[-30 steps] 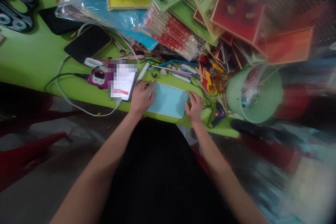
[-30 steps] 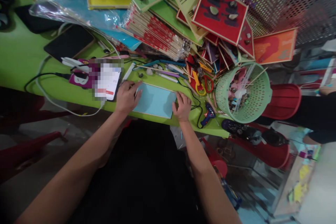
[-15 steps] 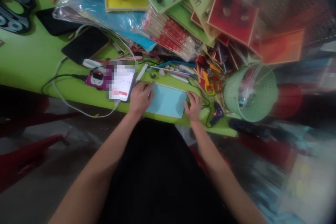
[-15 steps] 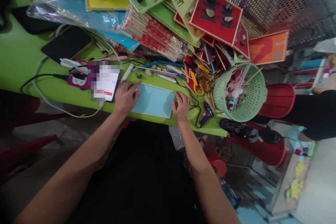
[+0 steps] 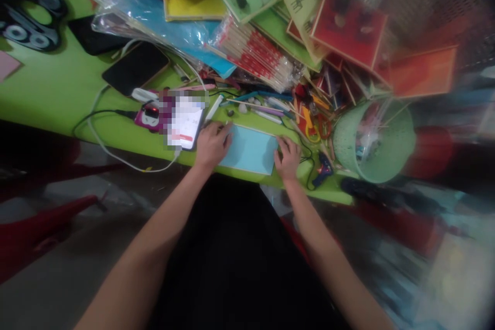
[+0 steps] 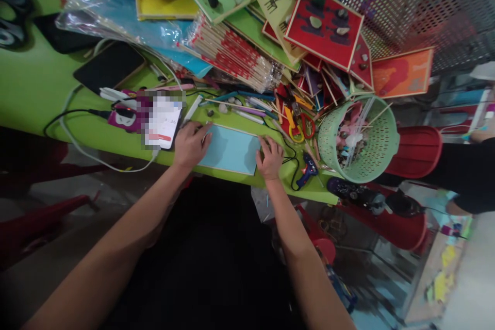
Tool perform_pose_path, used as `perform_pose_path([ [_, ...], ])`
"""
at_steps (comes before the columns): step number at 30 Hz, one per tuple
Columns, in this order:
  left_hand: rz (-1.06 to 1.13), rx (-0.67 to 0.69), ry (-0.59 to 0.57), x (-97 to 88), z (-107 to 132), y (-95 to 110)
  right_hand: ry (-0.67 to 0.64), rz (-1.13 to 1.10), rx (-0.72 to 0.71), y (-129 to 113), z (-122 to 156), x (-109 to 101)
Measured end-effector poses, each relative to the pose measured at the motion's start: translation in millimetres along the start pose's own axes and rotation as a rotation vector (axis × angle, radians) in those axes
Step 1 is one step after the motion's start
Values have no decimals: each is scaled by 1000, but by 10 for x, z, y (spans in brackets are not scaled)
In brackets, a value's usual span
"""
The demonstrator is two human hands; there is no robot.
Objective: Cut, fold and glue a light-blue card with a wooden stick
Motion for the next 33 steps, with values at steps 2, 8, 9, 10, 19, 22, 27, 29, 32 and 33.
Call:
perform_pose_path([
  [2, 3, -3, 5, 5, 5, 0, -1, -3, 3, -2, 0, -5],
  [8, 35, -21, 10, 25, 2, -3, -8, -12, 13, -9, -1, -11],
  [9, 36, -19, 12, 25, 0, -4, -8, -8, 17, -8, -1, -8],
  [10, 31, -15, 16, 25, -1, -4, -9, -3, 20, -7, 0, -4],
  [19, 7, -34, 13, -1, 21, 14, 18, 4, 6, -7, -7, -2],
  [22, 25, -51, 3, -9, 20, 24, -12, 1, 16, -11, -12, -4],
  [27, 49, -58, -11, -11, 10, 27, -19, -4, 31, -8, -12, -1],
  [29, 48, -57, -13, -12, 7, 25, -14, 0, 30, -7, -11, 3],
  [32, 16, -41, 2, -15, 10, 25, 1, -8, 46, -5, -9, 8],
  [33, 10, -37, 11, -15, 14, 24, 8, -17, 52, -3, -8, 11],
])
Point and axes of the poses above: each hand's wrist, its own z-axis away from the middle knuckle, its own x-axis out of the palm, y = z × x, the point moved 1 cm from there along -z, towards the middle knuckle, and after that the axes turned 10 degrees about -x, right-handed, at the moved point
